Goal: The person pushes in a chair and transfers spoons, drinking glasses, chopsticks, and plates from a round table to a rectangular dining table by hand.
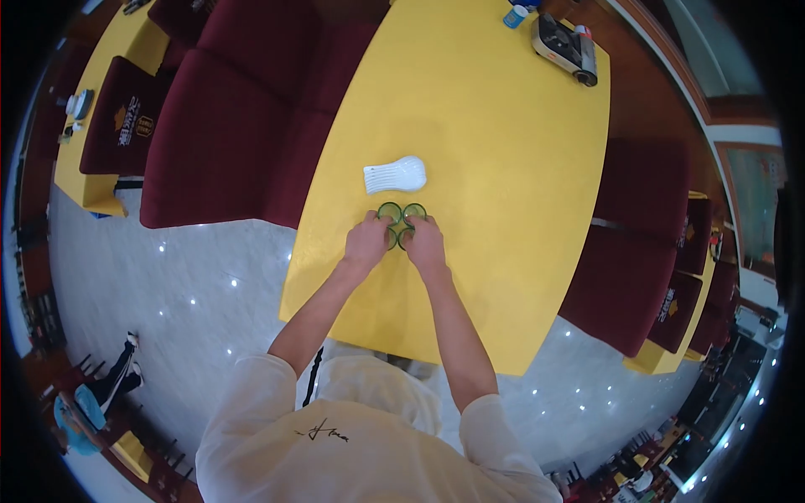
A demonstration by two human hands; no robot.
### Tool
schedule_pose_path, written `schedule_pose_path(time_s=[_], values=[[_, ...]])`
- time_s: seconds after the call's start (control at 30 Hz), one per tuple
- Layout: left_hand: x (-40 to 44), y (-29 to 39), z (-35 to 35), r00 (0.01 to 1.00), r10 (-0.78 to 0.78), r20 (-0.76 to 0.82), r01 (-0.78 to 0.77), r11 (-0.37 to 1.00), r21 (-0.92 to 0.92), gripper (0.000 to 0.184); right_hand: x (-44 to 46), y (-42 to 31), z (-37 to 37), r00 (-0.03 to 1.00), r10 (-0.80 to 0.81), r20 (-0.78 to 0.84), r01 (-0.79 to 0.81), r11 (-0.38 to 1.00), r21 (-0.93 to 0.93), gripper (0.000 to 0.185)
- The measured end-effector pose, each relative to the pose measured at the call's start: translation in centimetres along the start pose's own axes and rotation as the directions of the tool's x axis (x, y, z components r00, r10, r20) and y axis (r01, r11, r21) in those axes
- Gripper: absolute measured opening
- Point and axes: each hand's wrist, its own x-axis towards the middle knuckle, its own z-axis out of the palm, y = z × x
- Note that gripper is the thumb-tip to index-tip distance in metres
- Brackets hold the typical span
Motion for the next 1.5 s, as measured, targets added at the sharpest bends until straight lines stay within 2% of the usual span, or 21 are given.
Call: schedule_pose_path(time_s=[0.1, 0.2, 0.37, 0.47, 0.5, 0.57, 0.63, 0.7, 0.8, 0.9, 1.0, 1.07, 1.13, 1.2, 1.27, 1.33, 1.37, 1.4, 1.43, 1.47, 1.5], values=[[-0.8, 0.7, -0.4, 0.992, 0.047, -0.119, -0.048, 0.999, -0.013, 0.026, -1.8, -1.1, -1.4, 0.999, -0.014, -0.052, 0.008, 0.994, -0.11, 0.043], [-3.1, 2.5, -2.0, 0.961, 0.122, -0.248, -0.126, 0.992, 0.002, 0.022, -5.8, -2.0, -3.5, 0.964, -0.15, -0.218, 0.136, 0.988, -0.075, 0.045], [-6.9, 3.6, -3.8, 0.899, 0.249, -0.361, -0.282, 0.959, -0.04, 0.016, -14.4, 0.0, -5.0, 0.968, -0.085, -0.235, 0.103, 0.992, 0.069, 0.029], [-9.3, 3.3, -1.4, 0.961, 0.191, -0.202, -0.225, 0.96, -0.164, 0.013, -20.8, 3.9, -4.3, 0.977, 0.105, -0.188, -0.065, 0.976, 0.208, 0.022], [-10.3, 4.2, -0.5, 0.977, 0.19, -0.093, -0.205, 0.957, -0.206, 0.013, -23.1, 5.3, -4.2, 0.969, 0.191, -0.156, -0.145, 0.953, 0.267, 0.02], [-13.9, 6.0, 2.4, 0.948, 0.299, 0.107, -0.276, 0.943, -0.184, 0.012, -29.0, 7.4, -3.3, 0.94, 0.241, -0.241, -0.162, 0.938, 0.307, 0.018], [-16.3, 9.3, 5.8, 0.85, 0.438, 0.294, -0.408, 0.899, -0.16, 0.012, -33.9, 9.5, -3.2, 0.89, 0.338, -0.307, -0.206, 0.897, 0.391, 0.018], [-20.0, 12.9, 9.3, 0.676, 0.574, 0.462, -0.573, 0.804, -0.16, 0.012, -39.9, 11.0, -2.6, 0.818, 0.47, -0.331, -0.26, 0.816, 0.517, 0.02], [-26.9, 17.3, 14.3, 0.345, 0.664, 0.663, -0.784, 0.592, -0.185, 0.013, -51.2, 12.6, 2.0, 0.634, 0.683, -0.361, -0.319, 0.657, 0.683, 0.021], [-36.0, 19.9, 20.0, 0.087, 0.699, 0.71, -0.881, 0.387, -0.273, 0.013, -64.1, 13.3, 10.9, 0.354, 0.863, -0.361, -0.318, 0.474, 0.821, 0.021], [-46.7, 18.9, 24.5, -0.08, 0.623, 0.778, -0.919, 0.256, -0.3, 0.013, -77.0, 9.9, 21.8, 0.007, 0.957, -0.291, -0.234, 0.284, 0.93, 0.021], [-53.5, 16.9, 27.6, -0.219, 0.55, 0.806, -0.925, 0.147, -0.352, 0.013, -85.1, 7.1, 28.9, -0.215, 0.967, -0.136, -0.075, 0.123, 0.99, 0.023], [-58.9, 14.7, 31.4, -0.282, 0.453, 0.845, -0.925, 0.105, -0.365, 0.014, -91.8, 4.6, 36.5, -0.389, 0.92, 0.051, 0.13, 0.0, 0.991, 0.022], [-60.5, 12.8, 35.2, -0.261, 0.362, 0.895, -0.945, 0.095, -0.314, 0.017, -96.1, 1.3, 42.7, -0.497, 0.822, 0.277, 0.381, -0.079, 0.921, 0.021], [-59.6, 10.8, 39.9, -0.236, 0.294, 0.926, -0.97, -0.018, -0.241, 0.021, -100.4, -2.4, 47.8, -0.505, 0.724, 0.47, 0.62, -0.075, 0.781, 0.021], [-57.6, 10.1, 43.1, -0.072, 0.163, 0.984, -0.991, -0.127, -0.052, 0.026, -103.1, -5.5, 52.3, -0.462, 0.632, 0.622, 0.784, -0.037, 0.62, 0.02], [-58.2, 10.5, 44.5, -0.07, -0.125, 0.99, -0.841, -0.527, -0.126, 0.025, -104.5, -6.7, 55.1, -0.423, 0.584, 0.693, 0.846, -0.021, 0.533, 0.02], [-58.9, 10.9, 45.9, -0.06, -0.429, 0.901, -0.413, -0.811, -0.414, 0.024, -105.8, -7.7, 57.9, -0.371, 0.537, 0.758, 0.898, 0.0, 0.44, 0.019], [-59.7, 11.2, 47.3, -0.047, -0.668, 0.742, -0.072, -0.739, -0.67, 0.023, -106.0, -8.5, 60.9, -0.361, 0.462, 0.81, 0.911, -0.009, 0.411, 0.018], [-62.1, 11.2, 47.5, 0.033, -0.728, 0.685, -0.067, -0.685, -0.725, 0.021, -105.4, -9.5, 64.1, -0.341, 0.385, 0.857, 0.925, -0.024, 0.379, 0.017], [-66.3, 11.0, 48.3, 0.129, -0.658, 0.742, -0.303, -0.738, -0.603, 0.02, -103.6, -10.3, 69.4, -0.336, 0.361, 0.87, 0.896, -0.161, 0.413, 0.014]])
